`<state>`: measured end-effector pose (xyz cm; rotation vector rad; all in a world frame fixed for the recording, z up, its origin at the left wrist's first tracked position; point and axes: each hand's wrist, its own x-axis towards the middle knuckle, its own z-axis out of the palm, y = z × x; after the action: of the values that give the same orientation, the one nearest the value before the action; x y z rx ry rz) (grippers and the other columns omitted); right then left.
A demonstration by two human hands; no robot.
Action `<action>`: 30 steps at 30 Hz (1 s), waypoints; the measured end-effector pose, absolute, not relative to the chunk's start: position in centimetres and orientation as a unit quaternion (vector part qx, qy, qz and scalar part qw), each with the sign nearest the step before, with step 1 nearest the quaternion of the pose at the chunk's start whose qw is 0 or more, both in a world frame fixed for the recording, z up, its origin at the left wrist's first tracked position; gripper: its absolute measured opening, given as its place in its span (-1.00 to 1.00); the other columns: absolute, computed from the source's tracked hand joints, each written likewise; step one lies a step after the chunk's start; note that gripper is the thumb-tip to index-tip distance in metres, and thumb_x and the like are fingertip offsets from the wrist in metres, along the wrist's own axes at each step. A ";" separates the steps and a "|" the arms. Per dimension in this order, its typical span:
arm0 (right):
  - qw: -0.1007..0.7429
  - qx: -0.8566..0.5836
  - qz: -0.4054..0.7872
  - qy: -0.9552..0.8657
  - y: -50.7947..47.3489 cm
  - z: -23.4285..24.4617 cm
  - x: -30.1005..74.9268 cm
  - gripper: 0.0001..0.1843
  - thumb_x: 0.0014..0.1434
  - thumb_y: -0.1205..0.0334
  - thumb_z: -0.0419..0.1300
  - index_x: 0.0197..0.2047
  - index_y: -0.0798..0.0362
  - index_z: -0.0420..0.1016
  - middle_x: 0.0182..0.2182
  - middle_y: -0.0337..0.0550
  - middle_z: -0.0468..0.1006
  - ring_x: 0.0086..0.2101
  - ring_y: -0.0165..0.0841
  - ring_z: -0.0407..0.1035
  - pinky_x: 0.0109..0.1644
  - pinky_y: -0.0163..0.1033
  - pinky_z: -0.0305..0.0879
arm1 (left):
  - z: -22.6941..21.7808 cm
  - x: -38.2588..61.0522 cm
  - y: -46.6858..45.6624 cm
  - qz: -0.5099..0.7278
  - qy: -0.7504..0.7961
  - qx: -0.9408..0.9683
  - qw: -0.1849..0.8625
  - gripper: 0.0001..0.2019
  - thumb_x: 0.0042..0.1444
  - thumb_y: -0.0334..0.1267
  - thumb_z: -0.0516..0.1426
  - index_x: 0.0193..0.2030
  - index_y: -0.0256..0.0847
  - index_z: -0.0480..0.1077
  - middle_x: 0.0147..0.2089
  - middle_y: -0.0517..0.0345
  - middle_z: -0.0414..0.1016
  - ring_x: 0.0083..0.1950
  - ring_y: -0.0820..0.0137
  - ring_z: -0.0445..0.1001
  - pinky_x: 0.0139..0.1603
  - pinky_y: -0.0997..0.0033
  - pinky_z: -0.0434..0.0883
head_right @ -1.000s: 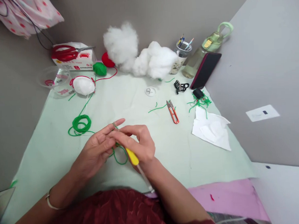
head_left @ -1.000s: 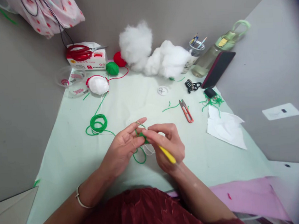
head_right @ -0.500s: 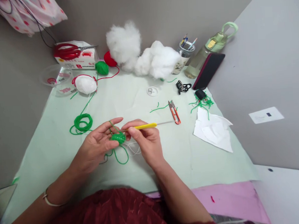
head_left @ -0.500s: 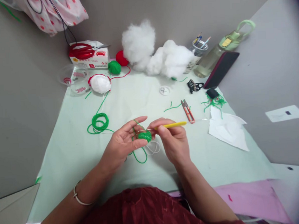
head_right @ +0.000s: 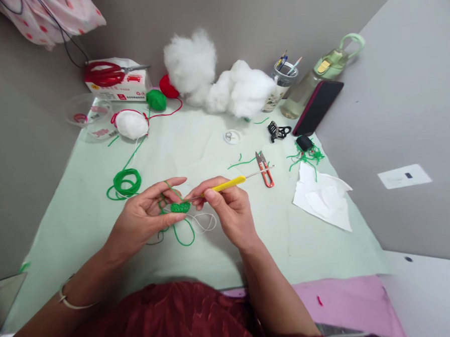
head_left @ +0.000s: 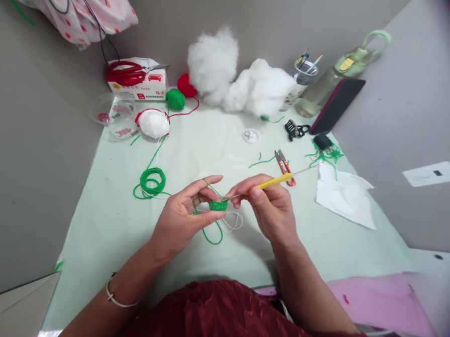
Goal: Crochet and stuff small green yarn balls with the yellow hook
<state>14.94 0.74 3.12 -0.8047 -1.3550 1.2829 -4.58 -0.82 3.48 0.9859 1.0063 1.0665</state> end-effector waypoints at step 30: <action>0.458 -0.345 0.064 -0.817 -1.5 2.3 13.9 -0.49 0.29 0.48 0.29 0.18 -0.26 0.59 -0.07 -0.13 0.70 -0.10 -0.21 0.60 0.01 -0.10 0.61 | 3.0 -3.3 -1.7 0.502 0.410 0.273 0.711 -0.48 0.11 -0.20 0.42 0.23 -0.10 0.54 -0.17 0.19 0.53 -0.15 0.46 0.49 -0.07 0.51 0.45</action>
<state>13.86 -1.49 2.35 -0.8491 -2.0123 0.1579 -3.25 -1.74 3.00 0.6051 0.9102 1.1143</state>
